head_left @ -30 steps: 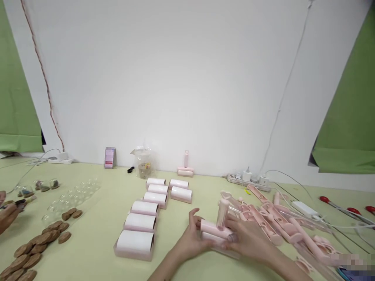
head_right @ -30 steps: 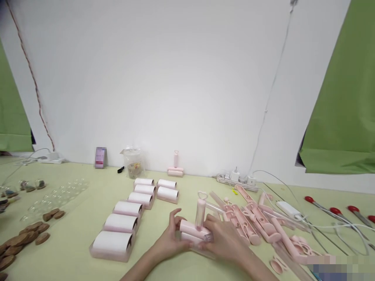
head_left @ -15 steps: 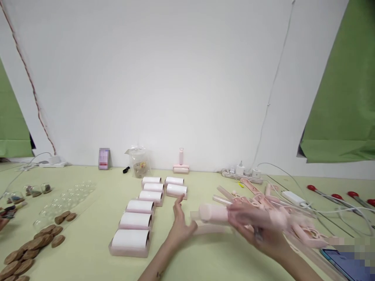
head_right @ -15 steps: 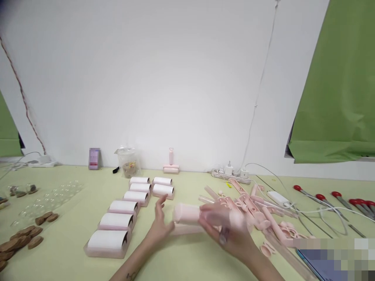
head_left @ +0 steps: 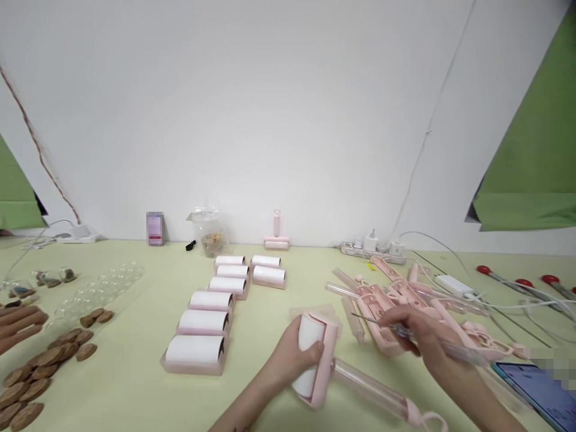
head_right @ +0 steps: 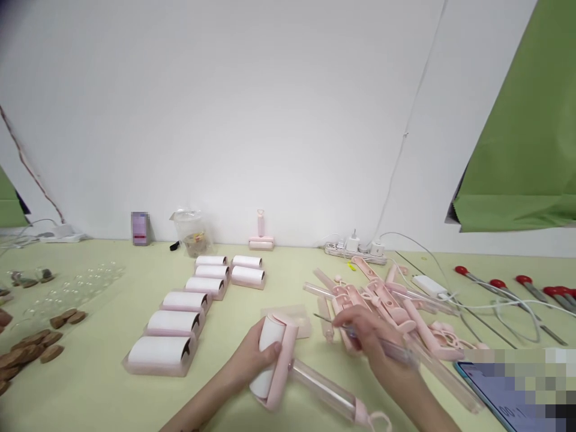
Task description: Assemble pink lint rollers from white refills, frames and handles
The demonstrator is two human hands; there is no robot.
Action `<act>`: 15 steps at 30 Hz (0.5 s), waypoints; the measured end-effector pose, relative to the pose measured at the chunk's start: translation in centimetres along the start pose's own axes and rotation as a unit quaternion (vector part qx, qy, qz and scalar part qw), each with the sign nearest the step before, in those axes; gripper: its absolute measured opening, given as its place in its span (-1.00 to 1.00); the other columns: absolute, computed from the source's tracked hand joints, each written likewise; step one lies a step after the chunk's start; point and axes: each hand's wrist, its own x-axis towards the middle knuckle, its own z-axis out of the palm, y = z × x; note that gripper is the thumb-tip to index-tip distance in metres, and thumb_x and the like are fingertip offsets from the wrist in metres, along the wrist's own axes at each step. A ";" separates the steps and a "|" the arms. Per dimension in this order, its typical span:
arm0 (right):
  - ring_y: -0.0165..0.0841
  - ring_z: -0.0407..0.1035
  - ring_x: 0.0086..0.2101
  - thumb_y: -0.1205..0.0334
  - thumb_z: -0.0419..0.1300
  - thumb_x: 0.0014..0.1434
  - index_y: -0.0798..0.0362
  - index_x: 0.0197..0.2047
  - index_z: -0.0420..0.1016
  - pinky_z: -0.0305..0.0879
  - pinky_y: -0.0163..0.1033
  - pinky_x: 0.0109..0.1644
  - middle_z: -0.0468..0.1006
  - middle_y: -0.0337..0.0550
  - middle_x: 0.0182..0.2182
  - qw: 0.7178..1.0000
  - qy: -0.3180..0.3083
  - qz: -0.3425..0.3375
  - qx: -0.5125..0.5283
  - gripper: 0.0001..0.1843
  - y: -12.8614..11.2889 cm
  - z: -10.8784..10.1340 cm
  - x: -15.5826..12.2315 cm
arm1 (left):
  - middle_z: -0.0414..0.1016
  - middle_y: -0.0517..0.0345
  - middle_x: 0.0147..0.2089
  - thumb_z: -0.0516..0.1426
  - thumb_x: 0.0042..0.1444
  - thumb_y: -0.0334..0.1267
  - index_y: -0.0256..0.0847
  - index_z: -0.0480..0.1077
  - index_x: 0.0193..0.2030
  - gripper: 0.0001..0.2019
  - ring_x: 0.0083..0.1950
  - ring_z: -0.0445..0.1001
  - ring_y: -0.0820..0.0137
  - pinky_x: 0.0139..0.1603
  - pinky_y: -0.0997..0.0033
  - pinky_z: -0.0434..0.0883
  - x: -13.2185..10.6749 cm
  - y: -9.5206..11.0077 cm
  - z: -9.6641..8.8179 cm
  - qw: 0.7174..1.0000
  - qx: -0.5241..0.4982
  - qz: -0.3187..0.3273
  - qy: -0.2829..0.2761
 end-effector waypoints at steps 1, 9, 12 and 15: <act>-0.40 0.25 -0.65 -0.01 -0.15 0.20 -0.04 -0.41 0.37 0.23 -0.32 -0.61 0.27 -0.28 -0.67 0.999 -0.018 0.014 0.047 -0.63 -0.6 0.3 -0.3 | 0.39 0.12 -0.31 0.12 -0.09 -0.25 -0.30 0.26 -0.16 -0.68 -0.30 0.37 0.36 -0.28 0.42 0.33 0.1 -0.2 0.2 0.999 0.033 0.009 0.013; -0.41 0.32 -0.51 0.20 -0.02 0.15 -0.04 -0.34 0.33 0.27 -0.39 -0.50 0.38 -0.25 -0.52 0.988 -0.136 0.025 0.069 -0.87 -2.5 3.0 -2.1 | 0.40 0.14 -0.29 0.07 -0.05 -0.29 -0.27 0.25 -0.20 -0.76 -0.29 0.35 0.38 -0.27 0.46 0.31 0.1 -0.8 1.2 0.992 0.103 0.034 0.060; -0.42 0.33 -0.48 0.25 -0.03 0.15 -0.06 -0.33 0.32 0.28 -0.40 -0.43 0.38 -0.27 -0.50 0.990 -0.133 -0.005 0.043 -0.88 -2.6 2.9 -1.9 | 0.40 0.12 -0.27 0.08 -0.07 -0.31 -0.28 0.25 -0.20 -0.75 -0.28 0.35 0.37 -0.27 0.46 0.31 0.0 -0.6 1.0 0.993 0.105 0.031 0.054; -0.42 0.32 -0.48 0.30 -0.04 0.16 -0.06 -0.32 0.30 0.28 -0.38 -0.40 0.37 -0.27 -0.50 0.988 -0.138 -0.055 0.039 -0.87 -2.9 2.7 -1.6 | 0.40 0.14 -0.28 0.09 -0.08 -0.31 -0.27 0.25 -0.20 -0.75 -0.29 0.35 0.38 -0.27 0.47 0.30 -0.1 -0.3 1.0 0.991 0.122 0.028 0.049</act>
